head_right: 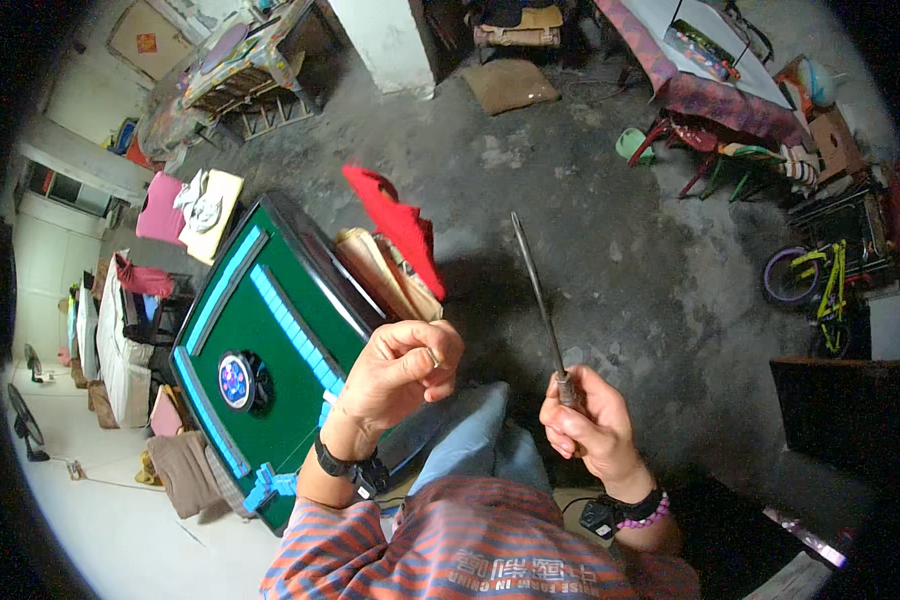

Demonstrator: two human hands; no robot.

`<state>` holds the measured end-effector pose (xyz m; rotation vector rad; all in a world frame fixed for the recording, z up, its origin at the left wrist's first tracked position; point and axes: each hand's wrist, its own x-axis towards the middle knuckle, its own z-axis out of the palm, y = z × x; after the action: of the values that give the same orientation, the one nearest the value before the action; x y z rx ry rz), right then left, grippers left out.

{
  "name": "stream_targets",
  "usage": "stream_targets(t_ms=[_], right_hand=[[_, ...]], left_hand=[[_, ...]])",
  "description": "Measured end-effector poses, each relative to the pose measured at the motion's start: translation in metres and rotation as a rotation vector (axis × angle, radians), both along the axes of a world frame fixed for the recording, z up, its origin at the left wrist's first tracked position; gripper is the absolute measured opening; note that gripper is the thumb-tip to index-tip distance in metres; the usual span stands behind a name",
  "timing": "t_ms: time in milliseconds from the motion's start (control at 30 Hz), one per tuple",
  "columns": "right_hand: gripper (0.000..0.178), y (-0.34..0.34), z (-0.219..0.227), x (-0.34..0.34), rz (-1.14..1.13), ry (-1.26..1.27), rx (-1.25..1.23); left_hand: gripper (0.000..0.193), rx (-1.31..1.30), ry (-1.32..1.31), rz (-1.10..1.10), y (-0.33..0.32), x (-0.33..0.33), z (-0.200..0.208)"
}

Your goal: The person uses a screwdriver to tighten screws on the central component of an automatic mahjong table. They also handle and examine small metal parts from a tray on a nearby table.

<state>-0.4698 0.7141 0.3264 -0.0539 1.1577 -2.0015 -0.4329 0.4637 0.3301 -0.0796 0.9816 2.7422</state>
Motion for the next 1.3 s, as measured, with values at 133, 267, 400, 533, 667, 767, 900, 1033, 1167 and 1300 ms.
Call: stream_targets(t_ms=[133,267,400,533,667,767,900,1033,1167,1300], right_hand=[[0.01,-0.041,0.017,-0.06,0.01,0.035,0.0],[0.015,-0.089,0.023,-0.135,0.013,0.074,0.035],[0.017,-0.126,0.025,-0.216,0.088,0.064,0.102],[0.015,-0.147,0.034,-0.293,0.151,0.061,0.126],[0.01,-0.166,0.036,-0.372,0.28,0.047,0.104],[0.009,-0.181,0.03,-0.437,0.368,0.015,0.034],[0.009,-0.21,0.035,-0.51,0.512,-0.047,0.01],[0.01,-0.261,0.045,-0.567,0.605,-0.099,-0.03],[0.013,-0.325,0.045,-0.614,0.706,-0.054,-0.045],[0.016,-0.406,0.044,-0.648,0.702,-0.076,-0.036]], left_hand=[[0.015,-0.047,0.03,0.065,-0.002,-0.051,-0.006],[0.013,-0.096,0.071,0.157,-0.011,-0.117,-0.02],[0.01,-0.285,0.083,0.319,-0.029,-0.186,-0.02],[0.009,-0.476,0.171,0.458,-0.048,-0.255,-0.01],[0.008,-0.47,0.12,0.529,-0.059,-0.32,-0.003],[0.01,-0.518,0.085,0.599,-0.064,-0.369,-0.002],[0.012,-0.37,-0.029,0.715,-0.075,-0.424,0.008],[0.013,-0.345,-0.121,0.839,-0.105,-0.468,0.022],[0.014,-0.274,-0.111,0.939,-0.156,-0.509,0.019],[0.013,-0.218,-0.119,0.969,-0.228,-0.545,0.013]])
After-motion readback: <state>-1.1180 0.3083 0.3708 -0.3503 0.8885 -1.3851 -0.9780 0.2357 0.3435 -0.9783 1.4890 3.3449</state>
